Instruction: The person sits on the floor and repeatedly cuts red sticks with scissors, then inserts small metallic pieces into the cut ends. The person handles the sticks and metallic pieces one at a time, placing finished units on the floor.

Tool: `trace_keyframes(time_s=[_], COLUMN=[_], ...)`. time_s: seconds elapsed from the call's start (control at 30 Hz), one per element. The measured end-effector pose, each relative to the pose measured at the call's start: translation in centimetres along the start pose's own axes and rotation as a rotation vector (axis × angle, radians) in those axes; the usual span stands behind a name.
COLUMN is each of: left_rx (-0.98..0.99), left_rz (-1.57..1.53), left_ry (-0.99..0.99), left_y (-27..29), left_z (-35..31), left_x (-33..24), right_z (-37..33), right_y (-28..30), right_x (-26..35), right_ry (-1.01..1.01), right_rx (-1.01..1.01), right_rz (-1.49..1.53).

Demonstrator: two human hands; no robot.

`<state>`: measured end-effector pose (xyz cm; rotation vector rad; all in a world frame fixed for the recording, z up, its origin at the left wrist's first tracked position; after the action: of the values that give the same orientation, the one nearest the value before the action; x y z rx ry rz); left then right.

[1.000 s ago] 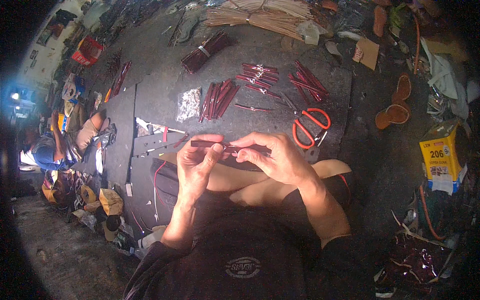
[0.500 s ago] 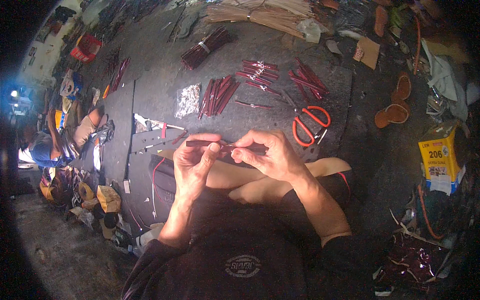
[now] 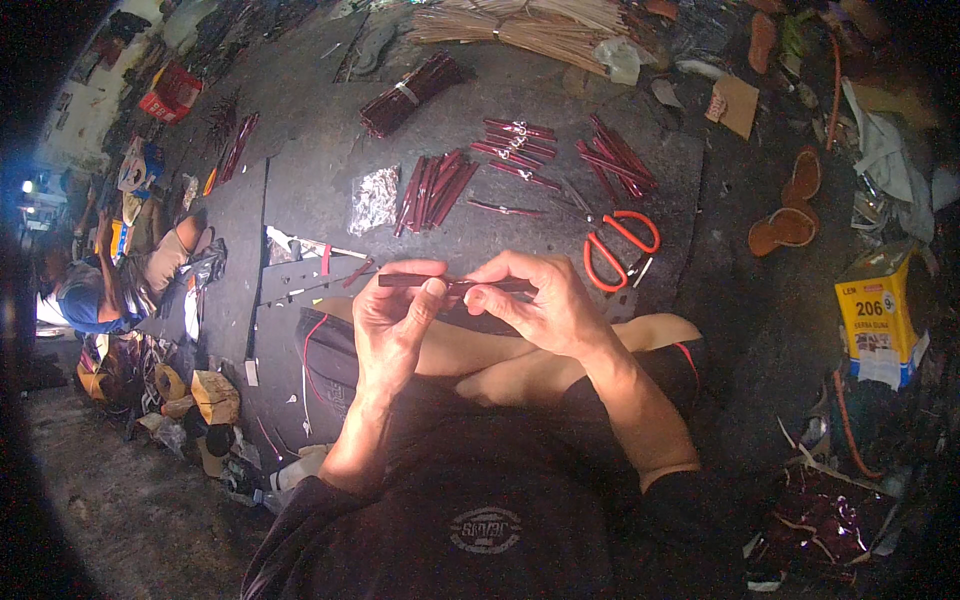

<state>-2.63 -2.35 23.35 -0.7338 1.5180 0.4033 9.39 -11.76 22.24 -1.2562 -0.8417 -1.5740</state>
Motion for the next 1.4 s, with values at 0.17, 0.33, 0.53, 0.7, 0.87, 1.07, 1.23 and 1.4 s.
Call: trace_keyframes(time_s=[0.17, 0.33, 0.53, 0.7, 0.87, 1.07, 1.23, 1.4], left_rx=[0.004, -0.014, -0.027, -0.030, -0.059, -0.112, -0.117, -0.110], left_rz=[-0.022, -0.014, -0.002, -0.015, -0.024, 0.115, 0.189, 0.194], left_ry=[0.011, 0.028, 0.044, 0.061, 0.060, -0.021, -0.121, -0.039], left_y=[-0.2, -0.1, -0.1, -0.2, 0.0, -0.2, -0.7, -0.9], left_z=[0.0, 0.0, 0.1, 0.1, 0.0, -0.6, -0.7, -0.5], left_x=[0.2, 0.6, 1.1, 1.7, 1.6, 0.6, 0.2, 0.2], right_z=[0.1, 0.1, 0.1, -0.2, -0.2, 0.1, 0.0, -0.3], right_y=[0.0, -0.1, 0.0, 0.1, 0.1, 0.0, 0.1, 0.0], right_x=[0.3, -0.1, -0.2, -1.5, -2.8, -0.8, -0.8, -1.0], right_ry=[-0.029, -0.064, -0.064, -0.142, -0.340, -0.190, -0.208, -0.201], right_rx=[0.016, -0.025, -0.054, -0.072, -0.018, -0.092, -0.097, -0.110], right_rz=[-0.031, 0.006, -0.040, -0.015, 0.103, 0.089, 0.000, 0.008])
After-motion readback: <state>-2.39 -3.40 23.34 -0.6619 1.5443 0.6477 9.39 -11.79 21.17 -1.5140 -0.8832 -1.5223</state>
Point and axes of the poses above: each hand's wrist, its own z-axis towards the middle knuckle, its own y-axis out of the back of the hand, x = y × z, the point moved 9 cm from there along z, towards the middle knuckle, and after that the axes turned 5 degrees about y, right-handed, at the moved point
